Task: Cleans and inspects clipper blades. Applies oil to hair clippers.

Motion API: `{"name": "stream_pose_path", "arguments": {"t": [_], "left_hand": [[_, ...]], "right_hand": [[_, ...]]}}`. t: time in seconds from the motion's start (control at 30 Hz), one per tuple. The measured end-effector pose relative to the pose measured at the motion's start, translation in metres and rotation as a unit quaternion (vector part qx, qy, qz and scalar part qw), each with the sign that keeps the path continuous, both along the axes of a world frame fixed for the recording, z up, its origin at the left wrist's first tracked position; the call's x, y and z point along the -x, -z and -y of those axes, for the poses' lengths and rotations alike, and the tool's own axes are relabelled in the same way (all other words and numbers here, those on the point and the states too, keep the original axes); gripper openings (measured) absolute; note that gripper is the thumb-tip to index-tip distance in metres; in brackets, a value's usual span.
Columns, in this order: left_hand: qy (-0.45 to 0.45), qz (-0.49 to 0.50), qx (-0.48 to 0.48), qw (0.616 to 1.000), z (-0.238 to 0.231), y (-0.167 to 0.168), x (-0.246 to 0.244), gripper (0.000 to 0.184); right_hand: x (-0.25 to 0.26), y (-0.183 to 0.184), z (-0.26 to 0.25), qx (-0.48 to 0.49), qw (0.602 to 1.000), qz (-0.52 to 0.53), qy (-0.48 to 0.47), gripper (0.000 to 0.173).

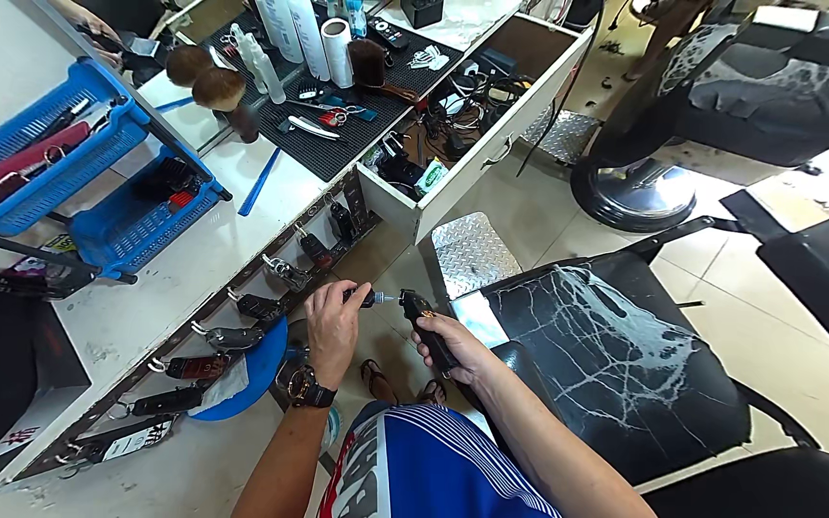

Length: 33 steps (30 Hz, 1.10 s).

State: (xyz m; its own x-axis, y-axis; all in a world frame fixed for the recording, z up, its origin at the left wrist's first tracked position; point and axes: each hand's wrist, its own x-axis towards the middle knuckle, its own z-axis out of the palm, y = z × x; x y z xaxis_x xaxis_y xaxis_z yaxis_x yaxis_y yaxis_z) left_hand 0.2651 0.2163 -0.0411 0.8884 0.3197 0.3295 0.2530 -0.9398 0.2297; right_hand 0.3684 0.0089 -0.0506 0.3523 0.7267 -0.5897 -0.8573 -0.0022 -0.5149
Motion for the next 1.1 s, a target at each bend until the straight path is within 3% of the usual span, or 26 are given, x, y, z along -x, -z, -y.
{"name": "stream_pose_path", "arguments": {"t": [1.1], "left_hand": [[-0.014, 0.013, -0.046, 0.999, -0.0036, -0.002, 0.0051, 0.037]], "right_hand": [[0.0066, -0.0032, -0.0082, 0.004, 1.0, 0.009, -0.024, 0.026]]}}
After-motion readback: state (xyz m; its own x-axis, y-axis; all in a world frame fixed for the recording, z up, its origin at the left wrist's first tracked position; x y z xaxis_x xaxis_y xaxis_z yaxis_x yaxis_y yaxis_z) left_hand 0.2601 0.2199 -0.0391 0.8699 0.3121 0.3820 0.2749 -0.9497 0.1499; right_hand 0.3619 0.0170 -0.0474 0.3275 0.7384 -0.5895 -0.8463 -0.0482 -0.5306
